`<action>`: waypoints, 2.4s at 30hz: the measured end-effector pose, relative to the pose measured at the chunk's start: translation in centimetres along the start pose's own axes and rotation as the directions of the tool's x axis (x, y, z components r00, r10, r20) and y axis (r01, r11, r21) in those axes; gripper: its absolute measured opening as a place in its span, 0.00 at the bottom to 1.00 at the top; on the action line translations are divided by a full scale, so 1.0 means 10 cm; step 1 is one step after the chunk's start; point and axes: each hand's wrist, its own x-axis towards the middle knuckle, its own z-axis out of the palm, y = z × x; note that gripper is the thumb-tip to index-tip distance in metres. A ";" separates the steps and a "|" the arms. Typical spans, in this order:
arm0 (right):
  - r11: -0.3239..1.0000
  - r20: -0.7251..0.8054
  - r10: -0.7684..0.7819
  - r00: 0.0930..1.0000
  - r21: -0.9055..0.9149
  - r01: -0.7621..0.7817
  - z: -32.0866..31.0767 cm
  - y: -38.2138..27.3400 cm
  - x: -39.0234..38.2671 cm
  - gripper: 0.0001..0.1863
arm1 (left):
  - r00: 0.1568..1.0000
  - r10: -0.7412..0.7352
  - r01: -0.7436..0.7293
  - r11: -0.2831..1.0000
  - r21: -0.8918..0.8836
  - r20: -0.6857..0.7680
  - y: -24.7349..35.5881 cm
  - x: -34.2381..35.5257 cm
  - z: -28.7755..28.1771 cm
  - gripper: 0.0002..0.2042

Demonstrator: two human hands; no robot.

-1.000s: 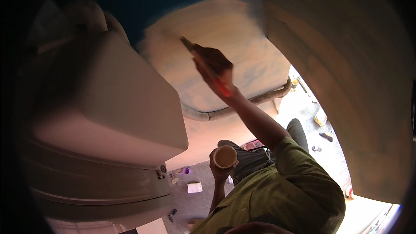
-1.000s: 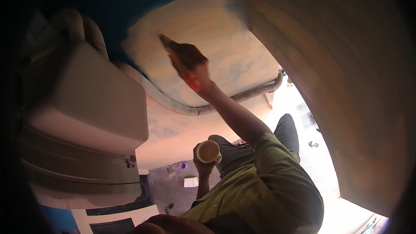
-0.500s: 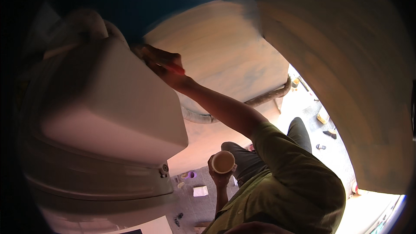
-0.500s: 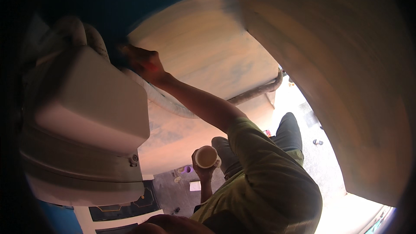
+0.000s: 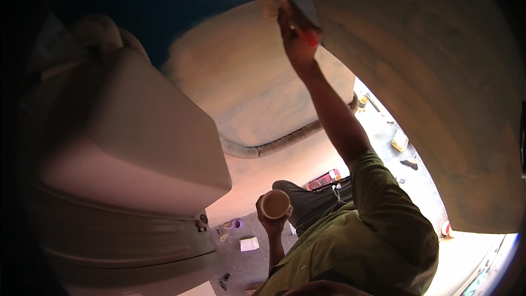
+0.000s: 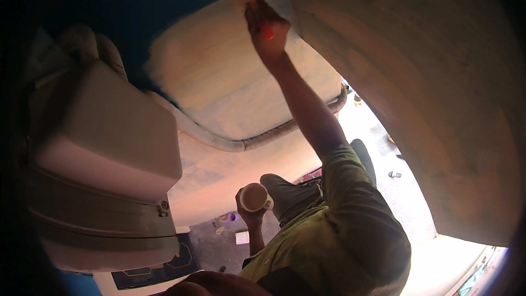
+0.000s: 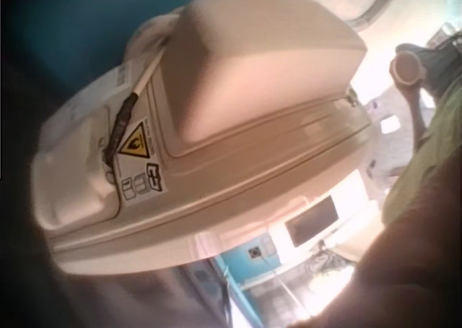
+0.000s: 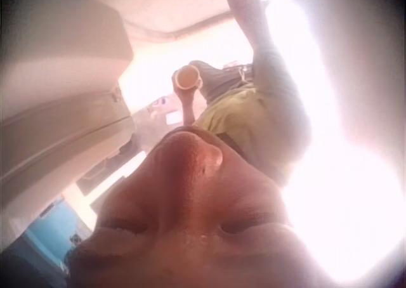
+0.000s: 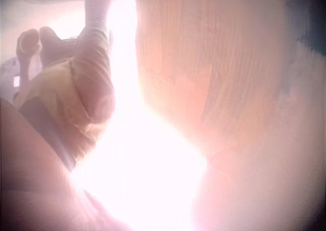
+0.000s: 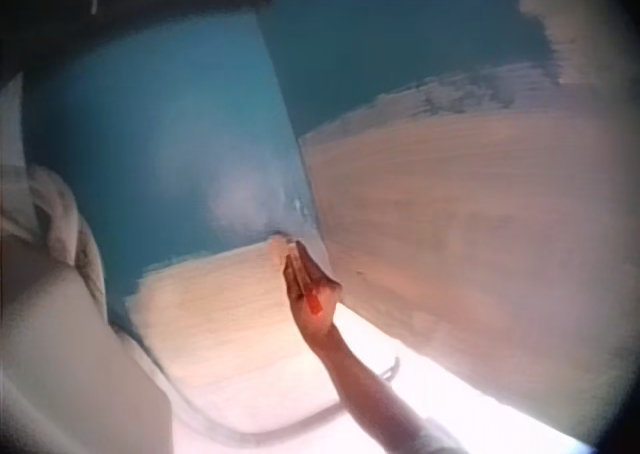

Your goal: The person sits on the floor and uses a paintbrush to apply white paint to a ceiling surface. They repeatedly dip the brush into a small container held in the other hand and continue brushing the ceiling area.

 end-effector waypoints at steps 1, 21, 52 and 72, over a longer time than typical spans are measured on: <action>0.997 0.014 -0.025 1.000 -0.072 0.026 -0.10 0.06 0.10 0.14 | 1.000 -0.008 0.008 1.000 0.027 0.018 0.00 0.02 -0.01 0.43; 0.981 0.056 0.120 0.991 0.144 -0.127 0.23 -0.36 0.08 0.08 | 0.999 -0.019 0.020 0.999 -0.035 0.039 0.07 0.00 -0.04 0.43; 0.887 0.286 0.089 0.954 0.414 -0.207 -0.24 -0.75 -0.49 0.18 | 0.997 -0.047 0.049 0.998 -0.026 0.064 -0.01 0.04 0.21 0.43; 0.894 -0.304 0.437 0.846 0.041 -0.447 -0.05 -0.24 -0.26 0.12 | 0.995 0.001 -0.002 1.000 0.014 0.096 0.05 -0.20 -0.02 0.44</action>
